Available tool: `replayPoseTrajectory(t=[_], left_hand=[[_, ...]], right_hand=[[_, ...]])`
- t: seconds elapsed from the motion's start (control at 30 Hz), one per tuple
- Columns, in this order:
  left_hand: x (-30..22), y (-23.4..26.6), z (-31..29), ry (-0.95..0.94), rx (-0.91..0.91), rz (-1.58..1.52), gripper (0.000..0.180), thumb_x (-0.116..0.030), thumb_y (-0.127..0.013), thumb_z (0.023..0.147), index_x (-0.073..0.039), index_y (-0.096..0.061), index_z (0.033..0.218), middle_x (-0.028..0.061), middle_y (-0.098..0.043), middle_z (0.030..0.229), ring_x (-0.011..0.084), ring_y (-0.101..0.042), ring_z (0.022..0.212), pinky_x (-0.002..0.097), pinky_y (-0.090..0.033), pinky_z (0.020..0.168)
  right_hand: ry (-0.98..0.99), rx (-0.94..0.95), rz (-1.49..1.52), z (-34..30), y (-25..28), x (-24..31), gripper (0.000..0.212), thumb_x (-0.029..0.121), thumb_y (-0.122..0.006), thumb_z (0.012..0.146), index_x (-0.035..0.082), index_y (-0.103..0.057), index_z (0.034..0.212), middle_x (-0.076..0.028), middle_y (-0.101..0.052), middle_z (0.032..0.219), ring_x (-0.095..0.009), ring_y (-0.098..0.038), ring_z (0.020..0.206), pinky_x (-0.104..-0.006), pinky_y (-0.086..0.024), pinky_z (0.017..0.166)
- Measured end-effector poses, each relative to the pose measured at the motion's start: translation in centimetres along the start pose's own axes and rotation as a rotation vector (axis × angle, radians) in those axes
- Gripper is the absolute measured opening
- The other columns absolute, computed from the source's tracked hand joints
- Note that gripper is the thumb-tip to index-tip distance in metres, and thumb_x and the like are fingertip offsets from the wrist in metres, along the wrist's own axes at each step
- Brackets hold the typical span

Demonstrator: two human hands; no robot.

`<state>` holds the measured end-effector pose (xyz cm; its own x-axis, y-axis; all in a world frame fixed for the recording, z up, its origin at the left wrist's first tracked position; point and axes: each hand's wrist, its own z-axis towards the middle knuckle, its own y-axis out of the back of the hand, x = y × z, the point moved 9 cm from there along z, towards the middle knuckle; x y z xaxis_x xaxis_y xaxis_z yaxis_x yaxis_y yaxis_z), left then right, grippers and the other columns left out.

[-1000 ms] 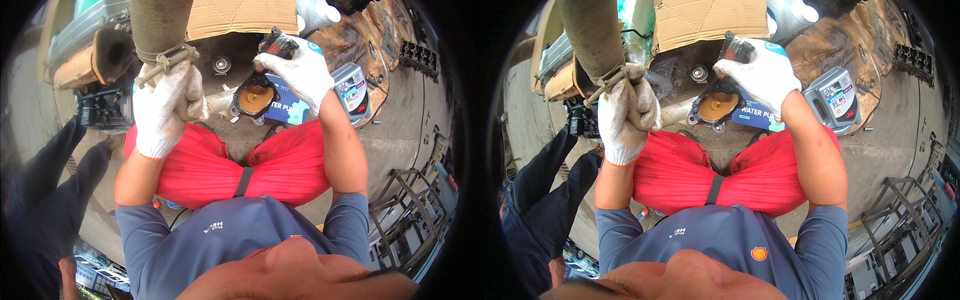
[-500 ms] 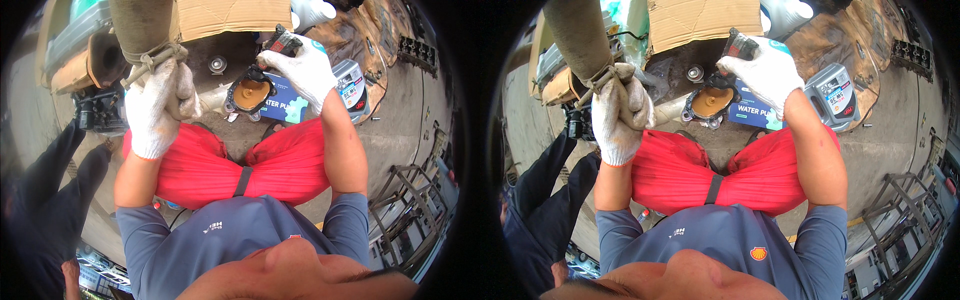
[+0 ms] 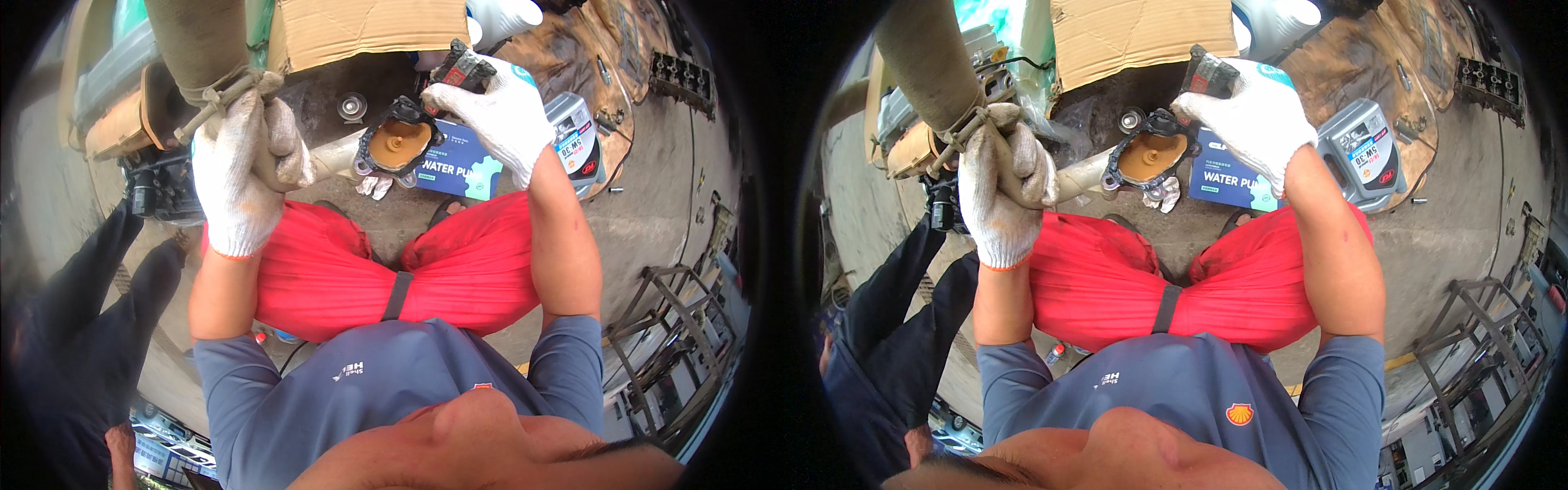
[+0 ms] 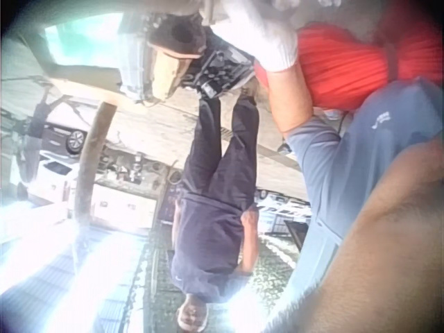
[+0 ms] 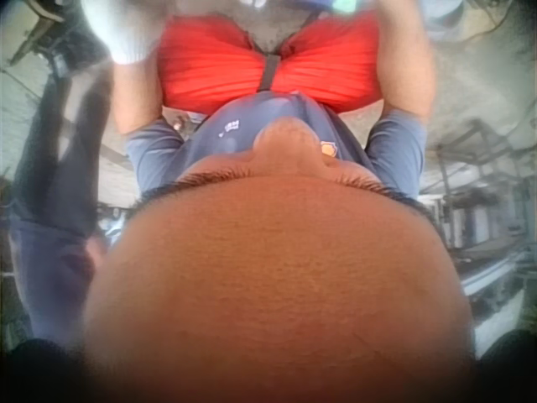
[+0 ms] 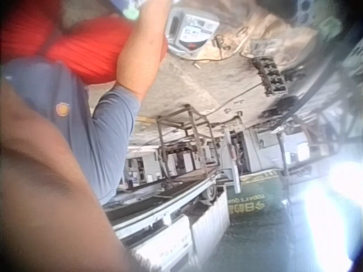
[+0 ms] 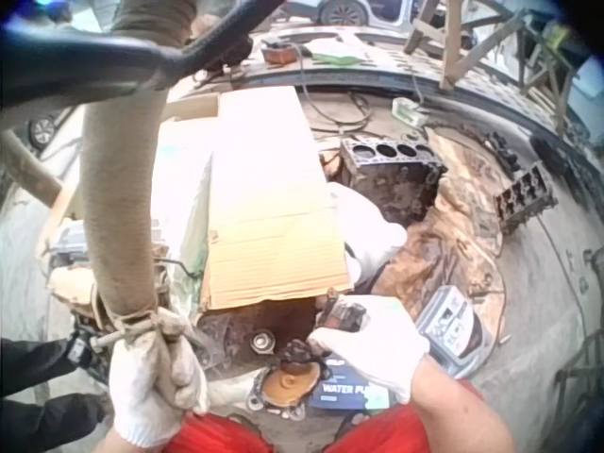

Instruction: The person is cleaning engine parts using a cloth and a container of small metal pieces. They wipe the parts and handle the metal pieces, organizing them in a container.

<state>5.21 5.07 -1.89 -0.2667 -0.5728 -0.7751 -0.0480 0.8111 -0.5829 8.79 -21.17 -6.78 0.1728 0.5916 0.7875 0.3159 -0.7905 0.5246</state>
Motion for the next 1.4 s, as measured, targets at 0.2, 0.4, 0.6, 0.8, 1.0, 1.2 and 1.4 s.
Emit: replayPoseTrajectory(t=[0.2,0.4,0.6,0.8,1.0,1.2,1.4], left_hand=[[-0.4,-0.2,0.0,-0.045,0.015,0.143,0.04,-0.035,-0.056,0.11,-0.002,-0.058,0.132,0.0062,-0.053,0.078,0.0169,-0.051,0.055,0.0316,-0.047,0.048],[-0.5,-0.6,0.4,-0.073,0.068,0.179,0.04,-0.038,-0.051,0.113,-0.005,-0.057,0.134,0.0035,-0.051,0.079,0.0153,-0.052,0.06,0.0299,-0.048,0.052],[-1.2,-0.5,0.3,-0.126,-0.01,0.214,0.04,-0.035,-0.047,0.114,-0.003,-0.057,0.135,0.0043,-0.052,0.082,0.0157,-0.053,0.063,0.0305,-0.049,0.057],[-1.4,-0.7,0.4,-0.149,0.023,0.199,0.039,-0.034,-0.047,0.114,-0.004,-0.053,0.138,0.0039,-0.05,0.087,0.0156,-0.049,0.068,0.0326,-0.048,0.065],[-1.3,-0.8,-0.1,-0.16,0.023,0.076,0.038,-0.03,-0.052,0.112,0.0,-0.055,0.136,0.0008,-0.041,0.082,0.0143,-0.042,0.065,0.0278,-0.04,0.058],[-0.5,2.2,0.5,-0.075,0.03,0.071,0.029,-0.026,-0.05,0.113,-0.001,-0.059,0.124,-0.0022,-0.033,0.074,0.0107,-0.032,0.061,0.0284,-0.031,0.057],[-1.0,4.0,0.6,-0.048,0.134,0.162,0.028,-0.029,-0.05,0.113,-0.003,-0.058,0.121,-0.0019,-0.03,0.07,0.0112,-0.031,0.059,0.0283,-0.029,0.06]], right_hand=[[0.039,-0.037,-0.063,-0.2,0.5,-0.5,0.045,0.049,-0.075,0.084,0.009,-0.081,0.103,-0.019,-0.076,0.097,-0.036,-0.074,0.09,-0.041,-0.056,0.083],[0.044,-0.035,-0.034,-0.5,1.0,-0.9,0.047,0.05,-0.075,0.084,0.008,-0.08,0.105,-0.02,-0.076,0.096,-0.035,-0.074,0.093,-0.0407,-0.056,0.082],[-0.174,0.396,-0.325,-1.1,0.3,-2.6,0.043,0.047,-0.073,0.083,0.007,-0.08,0.097,-0.019,-0.074,0.086,-0.032,-0.073,0.082,-0.0381,-0.055,0.078],[-0.128,0.082,0.06,-1.4,6.4,-2.1,0.031,0.031,-0.077,0.091,0.002,-0.078,0.1,-0.005,-0.076,0.092,-0.011,-0.067,0.087,-0.0305,-0.052,0.082],[-0.223,-0.047,0.596,-5.8,13.0,-6.4,0.024,0.012,-0.076,0.094,-0.002,-0.073,0.113,-0.006,-0.074,0.092,-0.014,-0.07,0.085,-0.0268,-0.055,0.076],[-0.299,-0.521,0.666,-16.4,10.4,-25.4,0.021,0.026,-0.065,0.102,0.005,-0.069,0.1,-0.005,-0.071,0.096,-0.013,-0.064,0.085,-0.0274,-0.05,0.078],[-0.945,-0.619,0.982,-31.2,-10.4,-40.9,0.025,0.034,-0.073,0.098,0.008,-0.071,0.096,-0.001,-0.071,0.091,-0.012,-0.064,0.083,-0.0297,-0.052,0.073]])
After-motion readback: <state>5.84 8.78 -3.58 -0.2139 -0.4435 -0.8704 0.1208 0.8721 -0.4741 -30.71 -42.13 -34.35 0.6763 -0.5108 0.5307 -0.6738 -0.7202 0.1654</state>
